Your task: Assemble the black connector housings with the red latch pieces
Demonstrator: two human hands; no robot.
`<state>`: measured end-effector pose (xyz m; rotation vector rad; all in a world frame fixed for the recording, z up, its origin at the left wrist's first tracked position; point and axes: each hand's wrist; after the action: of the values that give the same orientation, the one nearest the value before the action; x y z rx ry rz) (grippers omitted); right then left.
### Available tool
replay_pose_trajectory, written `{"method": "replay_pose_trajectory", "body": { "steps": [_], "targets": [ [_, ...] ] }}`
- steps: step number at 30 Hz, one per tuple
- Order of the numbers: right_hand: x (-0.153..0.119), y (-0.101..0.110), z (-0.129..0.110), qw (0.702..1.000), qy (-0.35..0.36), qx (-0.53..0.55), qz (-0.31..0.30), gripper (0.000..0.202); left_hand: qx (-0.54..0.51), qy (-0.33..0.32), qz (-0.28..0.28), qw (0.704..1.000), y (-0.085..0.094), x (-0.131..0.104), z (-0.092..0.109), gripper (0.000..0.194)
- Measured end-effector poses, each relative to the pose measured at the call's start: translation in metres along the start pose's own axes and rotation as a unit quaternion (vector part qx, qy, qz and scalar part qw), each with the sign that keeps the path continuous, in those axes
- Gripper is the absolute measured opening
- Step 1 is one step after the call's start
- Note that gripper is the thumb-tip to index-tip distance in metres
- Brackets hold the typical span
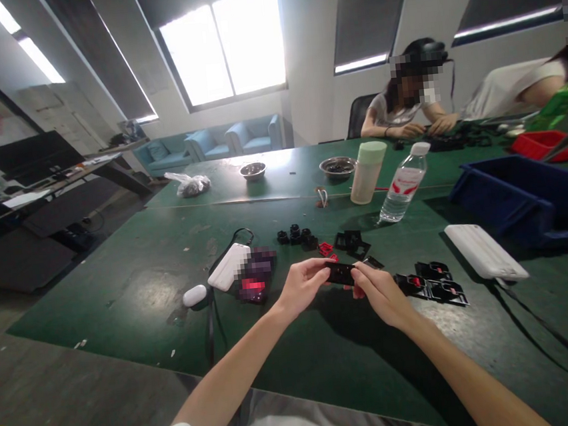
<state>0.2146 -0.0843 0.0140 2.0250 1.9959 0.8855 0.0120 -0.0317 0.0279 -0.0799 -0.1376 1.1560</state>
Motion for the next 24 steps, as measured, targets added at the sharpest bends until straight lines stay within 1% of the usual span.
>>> {"method": "replay_pose_trajectory", "body": {
  "steps": [12,19,24],
  "targets": [
    [-0.002,0.000,-0.008,1.000,-0.005,-0.029,-0.003,0.030,0.022,-0.002,-0.014,1.000,-0.003,0.000,-0.007,0.035],
    [-0.002,-0.003,-0.012,1.000,-0.014,-0.024,0.015,0.028,0.000,0.021,-0.003,1.000,-0.006,-0.001,-0.009,0.033],
    [-0.002,-0.004,-0.010,0.999,-0.015,-0.023,0.019,0.028,-0.009,0.022,-0.006,1.000,-0.006,-0.002,-0.010,0.035]
  ]
}}
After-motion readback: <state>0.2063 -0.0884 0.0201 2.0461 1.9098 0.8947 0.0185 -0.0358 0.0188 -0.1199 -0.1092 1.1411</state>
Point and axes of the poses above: each hand's wrist, its own x-axis towards the middle knuckle, its own y-axis out of the back of the hand, z = x × y, and after that the axes turned 2 degrees about z, right-handed
